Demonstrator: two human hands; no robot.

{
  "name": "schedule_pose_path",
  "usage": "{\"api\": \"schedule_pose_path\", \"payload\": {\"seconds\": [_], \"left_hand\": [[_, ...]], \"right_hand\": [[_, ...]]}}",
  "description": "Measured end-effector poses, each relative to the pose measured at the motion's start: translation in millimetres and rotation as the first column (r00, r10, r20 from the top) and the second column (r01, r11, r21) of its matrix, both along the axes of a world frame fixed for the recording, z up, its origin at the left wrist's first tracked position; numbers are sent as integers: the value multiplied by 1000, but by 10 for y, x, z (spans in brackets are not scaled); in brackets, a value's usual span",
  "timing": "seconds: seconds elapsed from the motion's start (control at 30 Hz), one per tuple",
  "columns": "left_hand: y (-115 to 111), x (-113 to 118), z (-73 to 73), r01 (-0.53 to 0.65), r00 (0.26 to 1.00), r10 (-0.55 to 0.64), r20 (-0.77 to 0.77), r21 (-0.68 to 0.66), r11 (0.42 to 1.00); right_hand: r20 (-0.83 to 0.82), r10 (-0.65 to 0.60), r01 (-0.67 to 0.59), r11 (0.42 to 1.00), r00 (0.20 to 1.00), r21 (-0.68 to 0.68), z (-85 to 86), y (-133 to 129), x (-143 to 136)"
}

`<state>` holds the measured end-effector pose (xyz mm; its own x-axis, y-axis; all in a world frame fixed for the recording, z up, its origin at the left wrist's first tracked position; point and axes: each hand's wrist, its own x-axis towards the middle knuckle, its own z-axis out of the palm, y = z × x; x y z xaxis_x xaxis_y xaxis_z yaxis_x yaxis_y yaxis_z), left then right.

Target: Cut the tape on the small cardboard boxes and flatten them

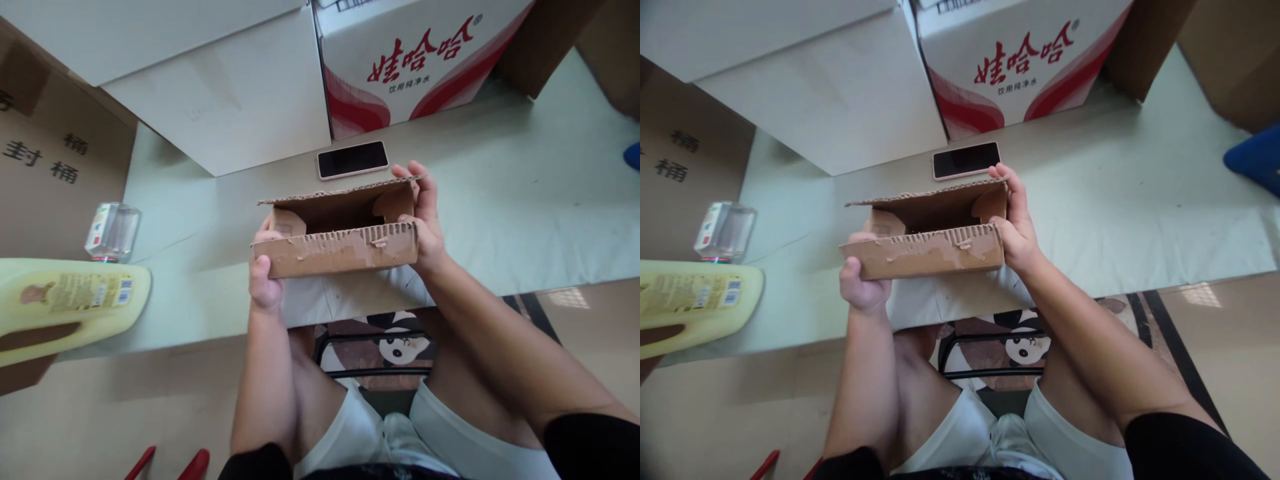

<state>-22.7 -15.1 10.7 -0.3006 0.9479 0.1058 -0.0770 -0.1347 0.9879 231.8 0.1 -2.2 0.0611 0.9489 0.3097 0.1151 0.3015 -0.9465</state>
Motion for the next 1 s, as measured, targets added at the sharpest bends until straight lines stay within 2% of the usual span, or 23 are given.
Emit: {"api": "schedule_pose_path", "payload": {"seconds": [0.17, 0.3, 0.4, 0.5, 0.63, 1.0], "left_hand": [[-25, 63, -6, 53, 997, -59, 43, 134, 990], [9, 61, 19, 114, 986, -139, 96, 227, 967], [48, -27, -12, 181, 980, -195, 38, 233, 955], [83, -127, -52, 268, 963, -249, -105, 243, 932], [103, -173, -59, 277, 952, -224, -209, 273, 921], [106, -129, -35, 195, 960, -117, -253, 312, 930]], "right_hand": [[-48, 21, -20, 999, 999, 28, -65, -13, 24], [-86, 84, -83, 996, 993, 17, -39, -35, 0], [-142, 93, -87, 995, 985, 48, -40, -40, -21], [-211, 148, -134, 988, 966, 78, -80, -40, -12], [-202, 174, -165, 984, 964, 60, -120, -34, 29], [-178, 68, -62, 997, 982, 40, 0, -61, 52]]}}
